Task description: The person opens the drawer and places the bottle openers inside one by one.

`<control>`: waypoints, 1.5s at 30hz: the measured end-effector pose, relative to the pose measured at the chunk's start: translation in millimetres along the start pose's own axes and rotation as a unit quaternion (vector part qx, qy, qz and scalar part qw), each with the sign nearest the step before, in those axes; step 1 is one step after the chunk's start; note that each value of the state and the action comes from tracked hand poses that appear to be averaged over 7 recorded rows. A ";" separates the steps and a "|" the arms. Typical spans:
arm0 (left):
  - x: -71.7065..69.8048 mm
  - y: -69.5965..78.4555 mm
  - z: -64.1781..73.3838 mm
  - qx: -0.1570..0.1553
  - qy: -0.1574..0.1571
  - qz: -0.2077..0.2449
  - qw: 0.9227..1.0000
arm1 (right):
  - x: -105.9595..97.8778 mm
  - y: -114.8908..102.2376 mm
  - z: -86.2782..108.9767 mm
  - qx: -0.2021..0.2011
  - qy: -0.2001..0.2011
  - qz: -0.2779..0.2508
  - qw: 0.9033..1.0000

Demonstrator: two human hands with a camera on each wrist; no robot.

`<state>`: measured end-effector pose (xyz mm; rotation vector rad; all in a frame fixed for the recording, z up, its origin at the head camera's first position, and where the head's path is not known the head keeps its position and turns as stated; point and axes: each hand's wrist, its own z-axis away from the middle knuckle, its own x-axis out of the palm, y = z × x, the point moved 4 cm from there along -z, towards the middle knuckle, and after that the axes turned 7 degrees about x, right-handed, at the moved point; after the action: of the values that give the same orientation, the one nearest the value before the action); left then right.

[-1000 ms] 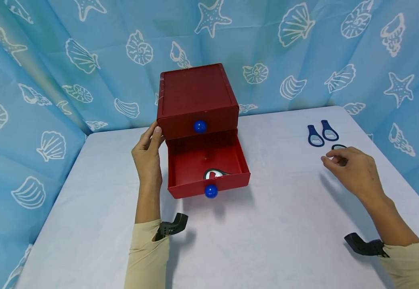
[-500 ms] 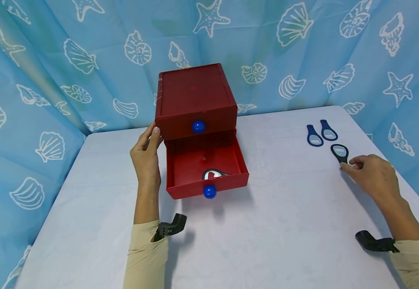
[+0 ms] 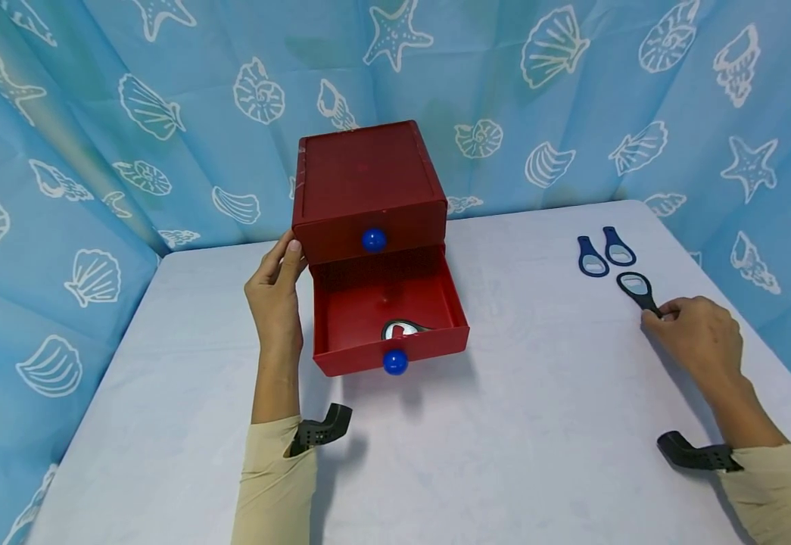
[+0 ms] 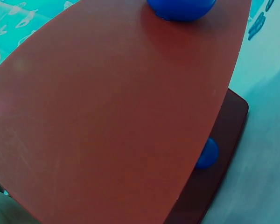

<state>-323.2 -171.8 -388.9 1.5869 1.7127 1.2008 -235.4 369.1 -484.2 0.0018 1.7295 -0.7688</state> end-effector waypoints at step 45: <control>-0.3 -2.8 -1.2 0.005 0.000 -0.002 1.000 | 6.7 -120.4 84.4 -0.133 0.089 -0.236 0.958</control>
<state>-325.6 -172.2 -390.8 1.5892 1.7236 1.1928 -211.0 231.0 -439.7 -0.5586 2.0255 -0.8919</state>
